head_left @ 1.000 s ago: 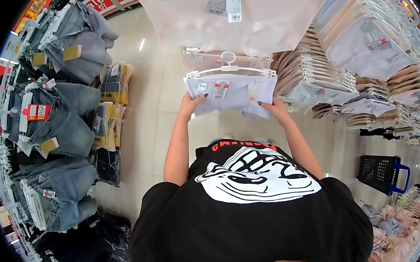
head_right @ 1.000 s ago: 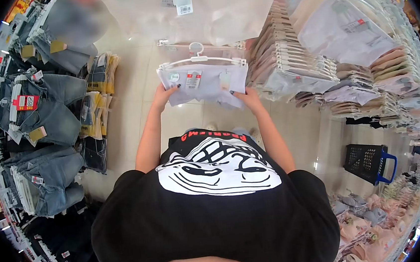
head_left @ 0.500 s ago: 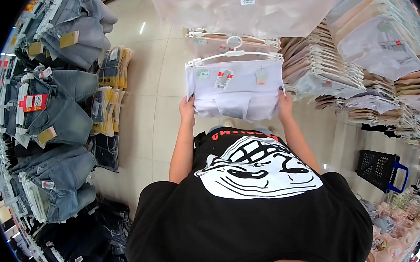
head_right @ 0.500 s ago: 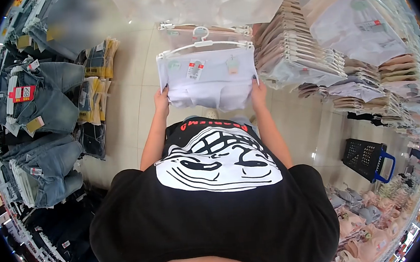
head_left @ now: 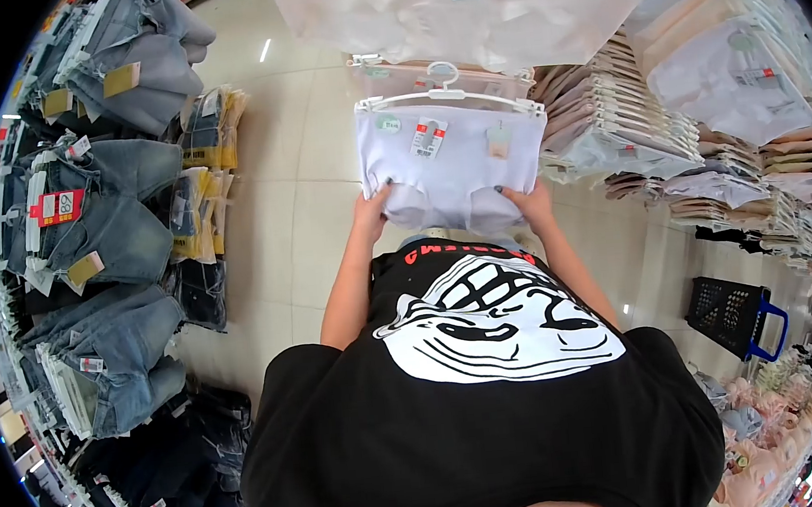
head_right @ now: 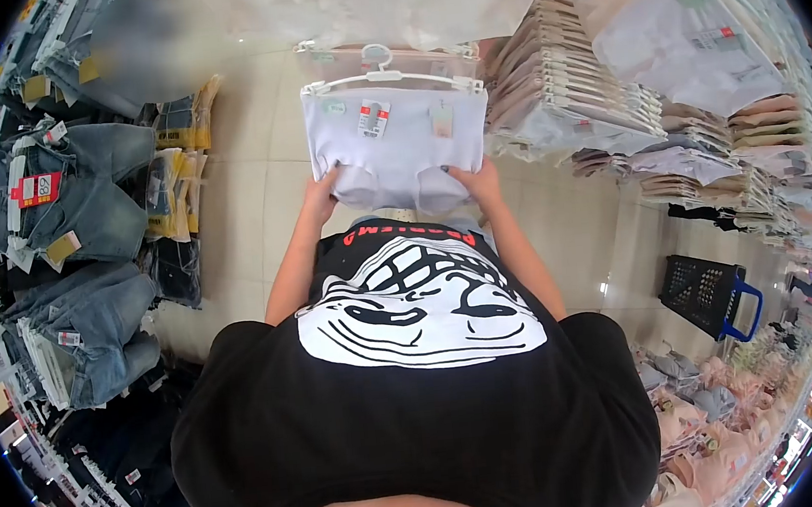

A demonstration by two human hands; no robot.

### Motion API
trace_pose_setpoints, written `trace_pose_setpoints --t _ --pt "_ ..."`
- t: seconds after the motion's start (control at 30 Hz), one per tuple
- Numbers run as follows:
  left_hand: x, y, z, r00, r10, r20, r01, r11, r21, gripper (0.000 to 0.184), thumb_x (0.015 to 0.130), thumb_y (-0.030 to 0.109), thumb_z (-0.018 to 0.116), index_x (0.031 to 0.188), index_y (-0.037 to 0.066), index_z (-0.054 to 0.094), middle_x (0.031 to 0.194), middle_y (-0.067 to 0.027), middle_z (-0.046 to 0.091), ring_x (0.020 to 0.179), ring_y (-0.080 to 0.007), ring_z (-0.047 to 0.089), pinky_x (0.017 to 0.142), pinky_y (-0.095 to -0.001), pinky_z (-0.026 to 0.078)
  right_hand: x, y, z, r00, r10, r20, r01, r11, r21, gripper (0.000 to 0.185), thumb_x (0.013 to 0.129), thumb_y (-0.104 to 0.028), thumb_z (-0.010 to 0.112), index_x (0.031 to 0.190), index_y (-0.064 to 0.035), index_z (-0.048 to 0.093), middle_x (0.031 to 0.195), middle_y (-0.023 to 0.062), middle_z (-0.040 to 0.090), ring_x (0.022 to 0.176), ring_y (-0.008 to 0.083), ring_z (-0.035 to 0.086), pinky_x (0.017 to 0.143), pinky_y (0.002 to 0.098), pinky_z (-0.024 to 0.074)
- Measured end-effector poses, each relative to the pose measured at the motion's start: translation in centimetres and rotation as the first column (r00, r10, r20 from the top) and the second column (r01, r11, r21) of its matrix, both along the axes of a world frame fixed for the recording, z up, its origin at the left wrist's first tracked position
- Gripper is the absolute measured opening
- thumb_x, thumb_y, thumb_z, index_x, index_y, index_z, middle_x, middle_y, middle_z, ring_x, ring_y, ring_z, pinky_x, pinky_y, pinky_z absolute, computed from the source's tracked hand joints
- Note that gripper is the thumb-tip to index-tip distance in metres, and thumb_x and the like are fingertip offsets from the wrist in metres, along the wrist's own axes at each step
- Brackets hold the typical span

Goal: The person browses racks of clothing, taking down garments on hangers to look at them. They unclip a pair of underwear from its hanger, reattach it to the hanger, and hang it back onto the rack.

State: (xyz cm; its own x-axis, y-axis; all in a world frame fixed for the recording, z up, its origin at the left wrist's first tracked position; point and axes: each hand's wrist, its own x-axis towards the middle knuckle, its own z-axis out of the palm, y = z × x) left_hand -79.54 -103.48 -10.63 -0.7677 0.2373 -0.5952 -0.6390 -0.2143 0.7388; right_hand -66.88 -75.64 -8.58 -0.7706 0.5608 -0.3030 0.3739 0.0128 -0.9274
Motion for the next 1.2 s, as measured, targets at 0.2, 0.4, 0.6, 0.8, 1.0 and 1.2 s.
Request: trace_pose_setpoints --t 0.2,0.4,0.6,0.8,1.0,1.2 --pt "1.5 -1.0 -1.6 0.955 -0.287 0.07 0.278 0.954 0.113 0.024 0.081 0.011 0.052 0.103 0.002 0.049 0.099 -0.0092 0.054 0.089 -0.0209 0.052 0.074 -0.0374 0.046 0.1 0.1 -1.4 0.983 -0.135 0.128 0.158 0.968 -0.195 0.042 0.063 -0.015 0.07 0.097 0.0038 0.054 0.088 0.0101 0.059 0.077 0.0166 0.057 0.068 0.0279 0.0445" --pt "0.6 -1.6 -2.6 0.997 -0.024 0.071 0.027 0.998 -0.048 0.017 0.085 0.019 0.046 0.088 0.003 0.051 0.082 -0.0068 0.054 0.076 -0.0183 0.053 0.07 -0.0378 0.048 -0.2 1.5 -2.4 0.952 -0.279 0.124 0.291 0.953 -0.088 0.031 0.075 -0.021 0.057 0.092 0.0044 0.056 0.079 0.0061 0.058 0.069 0.0123 0.053 0.061 0.025 0.0419" --pt "0.5 -1.8 -2.9 0.992 0.105 0.076 -0.082 0.962 -0.26 0.015 0.083 0.02 0.049 0.081 0.005 0.051 0.072 -0.0046 0.052 0.064 -0.0158 0.052 0.06 -0.0337 0.047 0.4 2.9 -2.9 0.969 -0.243 0.052 0.247 0.966 -0.079 0.026 0.081 -0.025 0.049 0.078 0.001 0.055 0.06 -0.0008 0.049 0.057 0.0072 0.047 0.052 0.0236 0.0388" --pt "0.4 -1.5 -3.0 0.991 -0.077 0.106 0.113 0.91 -0.398 0.016 0.081 0.022 0.049 0.081 0.006 0.051 0.072 -0.0043 0.052 0.063 -0.0158 0.052 0.058 -0.0321 0.044 0.1 3.5 -1.9 0.898 -0.103 0.428 0.277 0.888 -0.368 0.053 0.076 -0.056 0.043 0.061 -0.0056 0.047 0.049 0.0014 0.043 0.049 0.0153 0.049 0.051 0.0293 0.0446" --pt "0.2 -1.4 -5.6 0.999 -0.012 0.043 0.021 0.975 -0.223 0.017 0.083 0.019 0.045 0.086 0.003 0.05 0.084 -0.0071 0.054 0.076 -0.0186 0.053 0.068 -0.0345 0.044 0.5 5.1 -2.5 0.955 -0.069 0.287 0.248 0.717 -0.652 0.059 0.073 -0.064 0.04 0.057 -0.008 0.04 0.047 0.0037 0.04 0.05 0.0235 0.05 0.061 0.0358 0.0479" --pt "0.6 -0.9 -4.2 0.997 0.019 0.074 -0.024 0.997 0.07 0.017 0.086 0.015 0.039 0.092 0.001 0.047 0.092 -0.0131 0.054 0.086 -0.0261 0.056 0.075 -0.0401 0.047 -1.8 3.7 -3.8 0.923 -0.384 -0.007 0.26 0.64 -0.723 0.05 0.083 -0.045 0.042 0.093 0.0029 0.048 0.091 0.012 0.055 0.085 0.0275 0.053 0.08 0.0376 0.045"
